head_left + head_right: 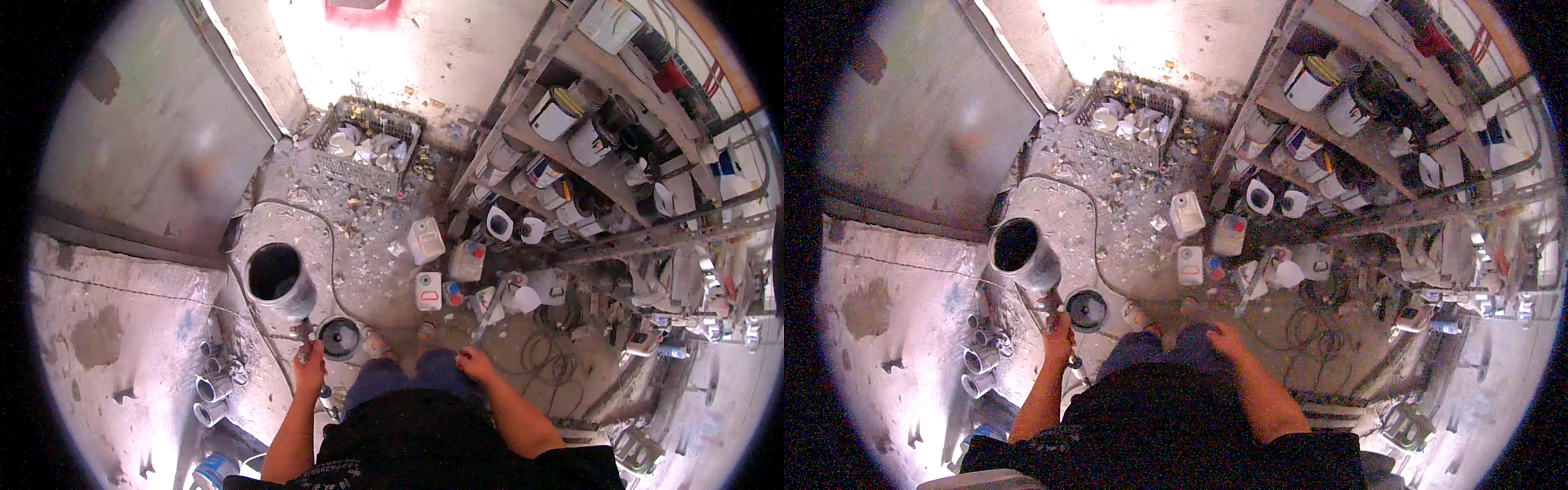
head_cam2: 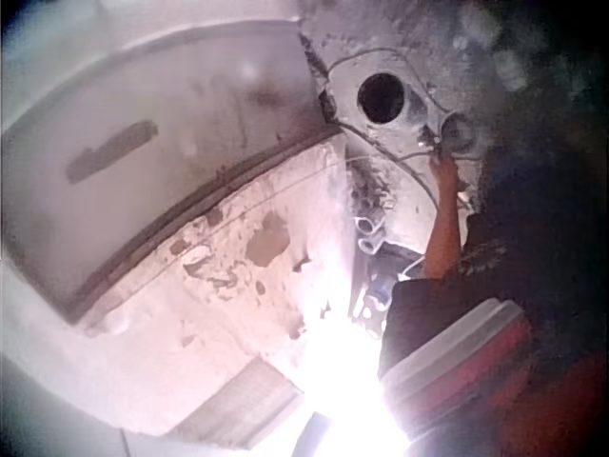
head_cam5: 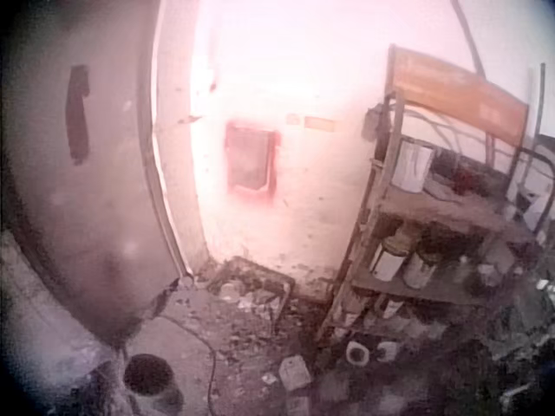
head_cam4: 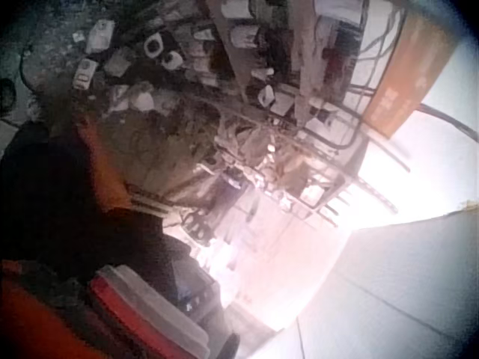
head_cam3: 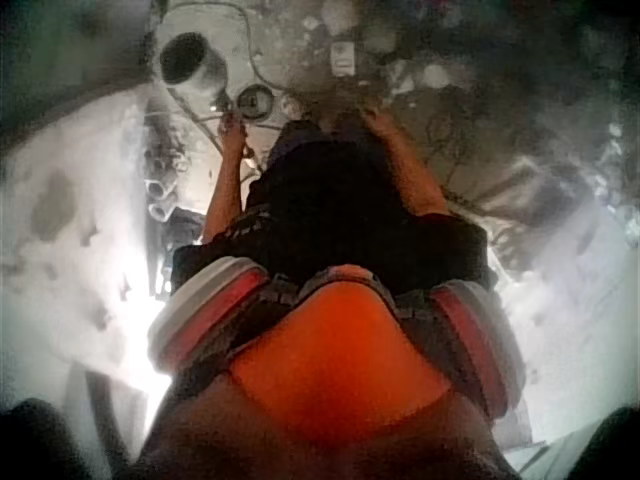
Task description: The person uses a spray gun to apply paint to the side of a car in a workshop. They then walk to a shelf, retrieve a container, pour liquid into the spray gun cup, and test spray the gun onto the floor.
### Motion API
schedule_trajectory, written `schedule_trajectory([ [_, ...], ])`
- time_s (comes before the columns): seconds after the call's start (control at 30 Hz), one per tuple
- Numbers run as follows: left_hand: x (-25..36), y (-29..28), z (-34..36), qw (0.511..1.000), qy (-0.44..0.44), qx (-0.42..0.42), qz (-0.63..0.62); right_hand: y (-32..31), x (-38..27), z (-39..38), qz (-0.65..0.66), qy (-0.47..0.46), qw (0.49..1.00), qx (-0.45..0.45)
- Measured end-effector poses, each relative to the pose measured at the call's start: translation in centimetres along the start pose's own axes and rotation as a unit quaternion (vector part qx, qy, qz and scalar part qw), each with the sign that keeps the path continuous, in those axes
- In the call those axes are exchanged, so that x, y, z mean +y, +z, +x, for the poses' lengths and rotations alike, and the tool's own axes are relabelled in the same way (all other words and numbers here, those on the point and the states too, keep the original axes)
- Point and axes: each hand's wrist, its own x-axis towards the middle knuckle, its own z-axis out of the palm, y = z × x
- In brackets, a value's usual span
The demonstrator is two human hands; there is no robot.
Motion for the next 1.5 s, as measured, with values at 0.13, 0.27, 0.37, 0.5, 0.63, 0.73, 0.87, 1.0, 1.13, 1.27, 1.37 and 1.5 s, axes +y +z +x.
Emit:
schedule_trajectory([
  [0.13, 1.2, 0.5, -2.5, 0.996, 0.016, 0.073, -0.044, -1.4, 3.3, 1.5, -0.026, 0.042, 0.998, 0.032],
  [0.27, -0.1, -0.8, -4.3, 0.986, 0.008, 0.139, -0.093, -3.3, 4.8, 4.1, -0.046, 0.033, 0.998, -0.024],
  [0.37, -1.4, -2.2, -5.8, 0.971, -0.003, 0.195, -0.141, -4.1, 5.9, 6.6, -0.071, 0.032, 0.996, -0.05],
  [0.5, -5.1, -5.5, -7.6, 0.955, -0.022, 0.241, -0.173, -4.3, 6.8, 9.2, -0.072, 0.046, 0.992, -0.098],
  [0.63, -4.7, -5.0, -7.4, 0.941, 0.003, 0.266, -0.207, -7.7, 7.6, 15.0, -0.185, -0.007, 0.976, -0.114],
  [0.73, -5.4, -9.0, -9.1, 0.934, -0.043, 0.298, -0.193, -2.2, 2.3, 13.4, -0.206, 0.006, 0.967, -0.151],
  [0.87, -8.7, -12.5, -6.3, 0.916, -0.049, 0.322, -0.235, 0.7, -4.7, 12.4, -0.144, 0.043, 0.966, -0.209],
  [1.0, -9.9, -16.5, -4.2, 0.921, -0.071, 0.31, -0.225, 5.4, -11.4, 10.0, -0.3, -0.057, 0.942, -0.143],
  [1.13, -11.4, -19.0, -1.6, 0.93, -0.079, 0.323, -0.157, 10.3, -19.9, 7.9, -0.32, -0.178, 0.917, -0.159],
  [1.27, -5.7, -18.8, 1.1, 0.942, -0.096, 0.268, -0.18, 9.9, -21.2, 10.5, -0.273, -0.157, 0.943, -0.106],
  [1.37, -6.2, -18.3, 4.5, 0.963, -0.075, 0.22, -0.135, 9.6, -18.8, 13.2, -0.23, -0.138, 0.96, -0.081],
  [1.5, -4.3, -16.9, 9.2, 0.985, -0.077, 0.154, -0.02, 7.4, -20.7, 13.8, -0.18, 0.018, 0.982, -0.047],
])
